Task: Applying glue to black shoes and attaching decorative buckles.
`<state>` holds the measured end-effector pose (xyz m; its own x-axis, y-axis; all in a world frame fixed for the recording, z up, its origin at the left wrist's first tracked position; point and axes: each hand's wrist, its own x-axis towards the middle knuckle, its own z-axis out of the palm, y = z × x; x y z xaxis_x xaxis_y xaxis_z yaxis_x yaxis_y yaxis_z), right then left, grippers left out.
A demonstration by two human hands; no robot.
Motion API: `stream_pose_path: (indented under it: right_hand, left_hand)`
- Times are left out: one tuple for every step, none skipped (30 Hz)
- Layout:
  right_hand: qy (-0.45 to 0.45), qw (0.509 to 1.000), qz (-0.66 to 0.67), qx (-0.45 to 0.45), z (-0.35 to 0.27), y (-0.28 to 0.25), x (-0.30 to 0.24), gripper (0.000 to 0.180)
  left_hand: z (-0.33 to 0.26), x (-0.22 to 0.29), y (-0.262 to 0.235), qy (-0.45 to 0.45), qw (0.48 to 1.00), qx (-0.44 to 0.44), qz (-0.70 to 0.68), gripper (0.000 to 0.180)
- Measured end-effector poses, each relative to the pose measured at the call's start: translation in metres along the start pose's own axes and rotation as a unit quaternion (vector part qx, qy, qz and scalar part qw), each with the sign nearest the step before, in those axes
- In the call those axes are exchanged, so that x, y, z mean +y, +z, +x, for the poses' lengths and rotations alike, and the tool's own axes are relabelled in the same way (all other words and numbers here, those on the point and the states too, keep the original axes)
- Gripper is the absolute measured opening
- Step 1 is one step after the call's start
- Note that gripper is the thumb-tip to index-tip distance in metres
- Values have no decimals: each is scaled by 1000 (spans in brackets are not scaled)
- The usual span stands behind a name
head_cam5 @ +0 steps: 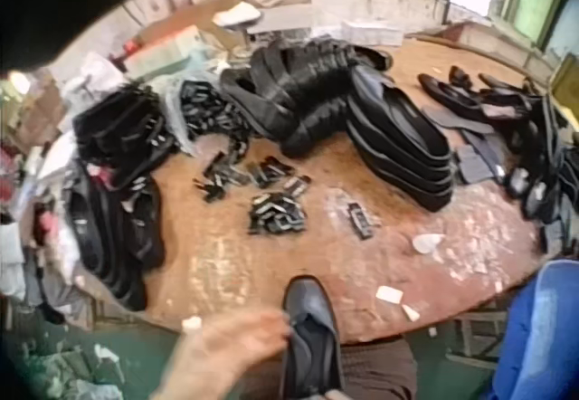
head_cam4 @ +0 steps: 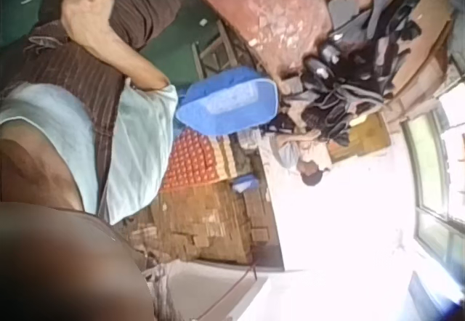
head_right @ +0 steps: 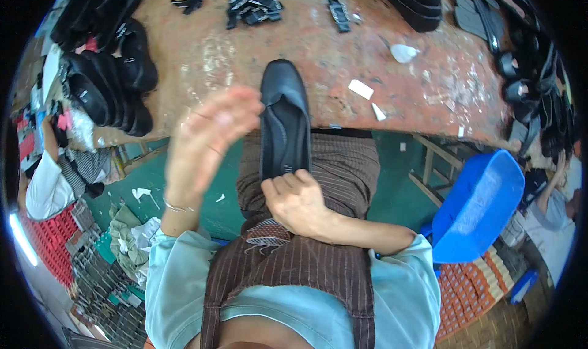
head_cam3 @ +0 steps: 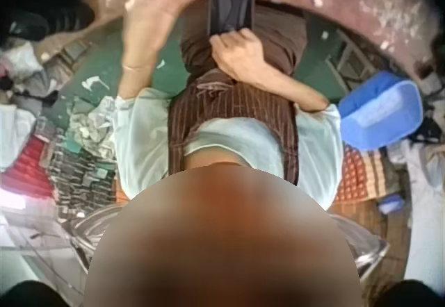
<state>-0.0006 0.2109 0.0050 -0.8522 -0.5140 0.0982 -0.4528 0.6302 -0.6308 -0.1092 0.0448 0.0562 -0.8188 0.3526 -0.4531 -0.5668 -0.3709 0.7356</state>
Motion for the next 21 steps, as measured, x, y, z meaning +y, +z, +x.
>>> stream_pose_path:
  right_hand:
    - [4,1000,-4,-5,-2,2,-3,10]
    - [10,1000,-5,-10,-4,0,-2,10]
    - [-7,1000,22,-15,-4,-1,-3,10]
    - [-26,998,50,-19,-4,-3,-2,11]
    - [-23,997,61,-33,-5,-7,1,16]
    - [-19,998,59,-32,-4,-13,9,16]
    - [-35,993,116,-7,-2,-21,18,16]
    - [-54,983,175,14,-1,-31,29,17]
    - [-34,983,154,95,4,-46,42,14]
    - [-12,975,130,177,7,-61,57,12]
    - [109,950,122,267,-1,-67,76,15]
    - [231,900,107,353,-7,-72,96,20]
    - [236,883,57,403,-5,-75,122,27]
    - [242,860,7,450,1,-79,145,35]
    - [264,847,73,456,8,-78,157,39]
    - [285,829,141,459,14,-78,167,43]
    - [285,829,140,460,17,-76,180,43]
    - [265,853,60,445,21,-72,194,42]
    - [242,871,-19,426,22,-71,204,41]
    - [239,874,-14,423,23,-72,209,41]
    - [279,870,37,405,25,-74,214,40]
  left_hand:
    - [-3,-24,11,-43,999,9,-11,44]
    - [-6,-46,20,-86,996,19,-20,48]
    - [-8,-60,27,-101,991,54,-73,51]
    - [-9,-71,32,-114,981,92,-124,54]
    - [-6,-77,33,-114,975,112,-155,55]
    - [0,-85,34,-116,975,109,-155,55]
    - [6,-93,33,-71,965,140,-211,54]
    - [10,-99,36,-22,947,175,-268,52]
    - [13,-101,43,-11,934,202,-295,46]
    - [17,-106,46,-10,933,202,-297,46]
    - [20,-114,47,61,933,190,-301,46]
    - [26,-119,49,127,928,174,-304,47]
    - [30,-123,54,157,924,168,-306,40]
    - [34,-129,53,154,924,163,-309,40]
    - [38,-139,47,164,911,153,-345,37]
    - [41,-143,44,176,897,145,-380,34]
    - [44,-134,48,164,893,152,-390,25]
    - [47,-131,46,166,893,153,-390,25]
    - [49,-128,44,161,885,138,-413,24]
    - [51,-125,41,159,877,126,-437,24]
    - [54,-123,41,155,874,115,-447,25]
